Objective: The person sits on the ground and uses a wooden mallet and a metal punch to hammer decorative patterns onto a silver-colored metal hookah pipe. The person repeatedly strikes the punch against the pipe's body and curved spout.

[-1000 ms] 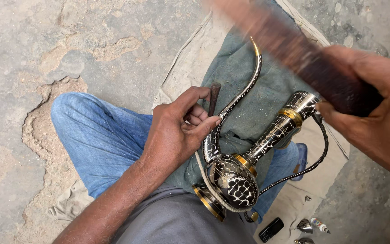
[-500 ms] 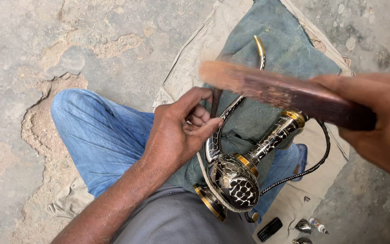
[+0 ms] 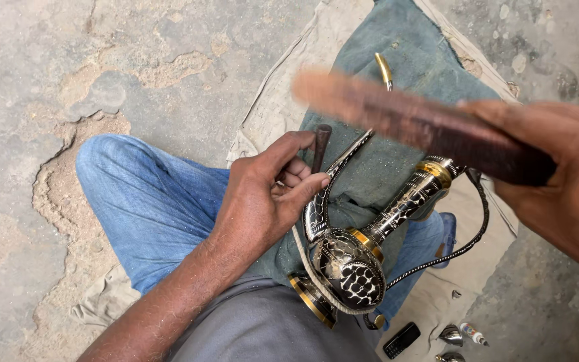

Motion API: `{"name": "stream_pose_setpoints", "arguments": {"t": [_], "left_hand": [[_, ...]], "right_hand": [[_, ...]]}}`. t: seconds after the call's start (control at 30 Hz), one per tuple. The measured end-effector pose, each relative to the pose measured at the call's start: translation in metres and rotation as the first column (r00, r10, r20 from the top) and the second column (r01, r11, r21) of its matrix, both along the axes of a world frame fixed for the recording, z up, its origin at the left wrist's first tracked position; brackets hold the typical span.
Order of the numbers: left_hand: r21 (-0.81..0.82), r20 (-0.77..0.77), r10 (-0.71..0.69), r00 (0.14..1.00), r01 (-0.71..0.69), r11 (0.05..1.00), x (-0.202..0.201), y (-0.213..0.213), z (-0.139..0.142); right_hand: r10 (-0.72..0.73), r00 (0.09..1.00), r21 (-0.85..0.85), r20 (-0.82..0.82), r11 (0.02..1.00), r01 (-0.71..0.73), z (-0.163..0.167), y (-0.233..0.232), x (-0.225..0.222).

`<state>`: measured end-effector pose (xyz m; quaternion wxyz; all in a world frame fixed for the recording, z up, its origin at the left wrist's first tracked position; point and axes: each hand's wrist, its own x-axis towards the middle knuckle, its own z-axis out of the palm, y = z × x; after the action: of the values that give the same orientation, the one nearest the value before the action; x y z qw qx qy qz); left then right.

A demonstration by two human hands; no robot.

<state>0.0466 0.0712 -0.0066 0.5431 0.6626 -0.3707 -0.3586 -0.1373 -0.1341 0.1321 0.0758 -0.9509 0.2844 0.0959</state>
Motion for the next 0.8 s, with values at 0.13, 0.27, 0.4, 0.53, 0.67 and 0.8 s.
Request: {"name": "stream_pose_setpoints", "arguments": {"t": [0.13, 0.27, 0.4, 0.53, 0.67, 0.8], "left_hand": [[-0.009, 0.031, 0.027, 0.999, -0.027, 1.000, -0.004, 0.001, 0.000], [-0.009, 0.061, 0.006, 0.998, -0.006, 1.000, 0.000, 0.000, 0.001], [0.009, 0.036, 0.005, 0.999, -0.005, 1.000, 0.000, 0.000, 0.001], [-0.017, 0.000, 0.028, 1.000, -0.028, 0.999, -0.004, 0.001, -0.001], [-0.035, 0.062, 0.000, 0.998, 0.002, 0.999, 0.000, 0.000, -0.001], [-0.020, 0.058, 0.005, 0.998, -0.004, 1.000, -0.002, 0.002, -0.001]], "right_hand": [[0.083, 0.996, 0.043, 0.036, 0.996, -0.084, -0.002, -0.009, -0.006], [-0.131, 0.966, 0.256, 0.222, 0.964, 0.072, -0.013, -0.018, -0.014], [0.020, 0.999, 0.005, -0.043, 1.000, -0.020, -0.002, -0.014, -0.015], [-0.022, 0.999, 0.042, -0.031, 0.999, 0.024, 0.008, -0.007, -0.007], [-0.009, 0.963, 0.164, 0.268, 0.986, -0.036, 0.003, 0.002, -0.001], [-0.102, 0.993, 0.071, -0.053, 0.992, 0.106, 0.010, 0.005, -0.004]]}}
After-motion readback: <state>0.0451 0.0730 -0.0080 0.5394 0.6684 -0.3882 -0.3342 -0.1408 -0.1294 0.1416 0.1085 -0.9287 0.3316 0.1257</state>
